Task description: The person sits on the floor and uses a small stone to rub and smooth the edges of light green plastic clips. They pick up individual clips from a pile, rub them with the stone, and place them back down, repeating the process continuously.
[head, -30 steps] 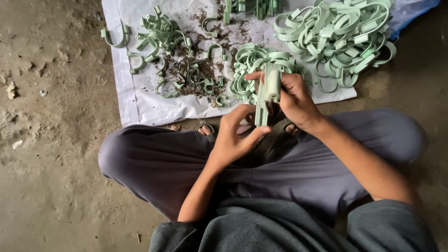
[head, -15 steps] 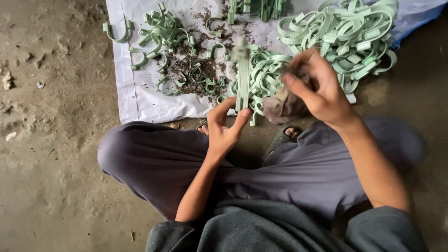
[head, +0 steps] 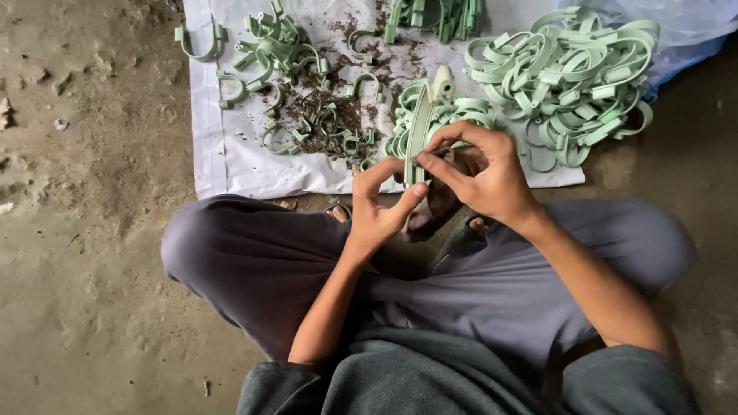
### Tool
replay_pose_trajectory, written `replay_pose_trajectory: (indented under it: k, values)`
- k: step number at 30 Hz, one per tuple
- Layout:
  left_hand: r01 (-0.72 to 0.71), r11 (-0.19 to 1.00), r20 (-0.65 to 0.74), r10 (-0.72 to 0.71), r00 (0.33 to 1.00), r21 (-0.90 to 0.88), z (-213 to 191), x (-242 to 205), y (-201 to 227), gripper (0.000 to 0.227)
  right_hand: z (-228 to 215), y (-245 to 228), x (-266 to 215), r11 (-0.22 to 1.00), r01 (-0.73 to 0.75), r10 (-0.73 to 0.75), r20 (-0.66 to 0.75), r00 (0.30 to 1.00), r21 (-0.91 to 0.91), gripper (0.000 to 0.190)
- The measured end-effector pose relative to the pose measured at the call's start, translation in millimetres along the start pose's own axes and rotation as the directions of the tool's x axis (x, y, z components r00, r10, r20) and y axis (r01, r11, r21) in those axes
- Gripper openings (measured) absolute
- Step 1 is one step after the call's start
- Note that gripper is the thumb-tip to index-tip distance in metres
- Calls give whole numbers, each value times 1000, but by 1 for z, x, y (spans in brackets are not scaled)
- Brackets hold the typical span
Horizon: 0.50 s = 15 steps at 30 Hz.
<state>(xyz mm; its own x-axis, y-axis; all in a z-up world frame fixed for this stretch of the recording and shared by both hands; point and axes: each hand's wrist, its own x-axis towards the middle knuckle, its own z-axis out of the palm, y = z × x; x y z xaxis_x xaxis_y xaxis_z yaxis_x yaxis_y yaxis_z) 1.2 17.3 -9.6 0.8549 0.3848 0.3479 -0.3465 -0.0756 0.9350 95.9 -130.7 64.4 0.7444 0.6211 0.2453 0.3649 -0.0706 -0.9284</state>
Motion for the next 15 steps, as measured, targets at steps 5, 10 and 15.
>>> replay_pose_trajectory:
  k: [5,10,15]
  values:
    - [-16,997,-35,19,999,77,-3,1,-6,26,5,-7,10,982,136,-130,57,990,-128,10]
    - [41,993,-59,-35,998,109,-6,8,4,20,2,9,10,973,207,-186,181,966,-106,28]
    - [84,990,-61,-78,995,110,-3,9,2,22,-3,11,1,997,-62,63,-19,998,46,29]
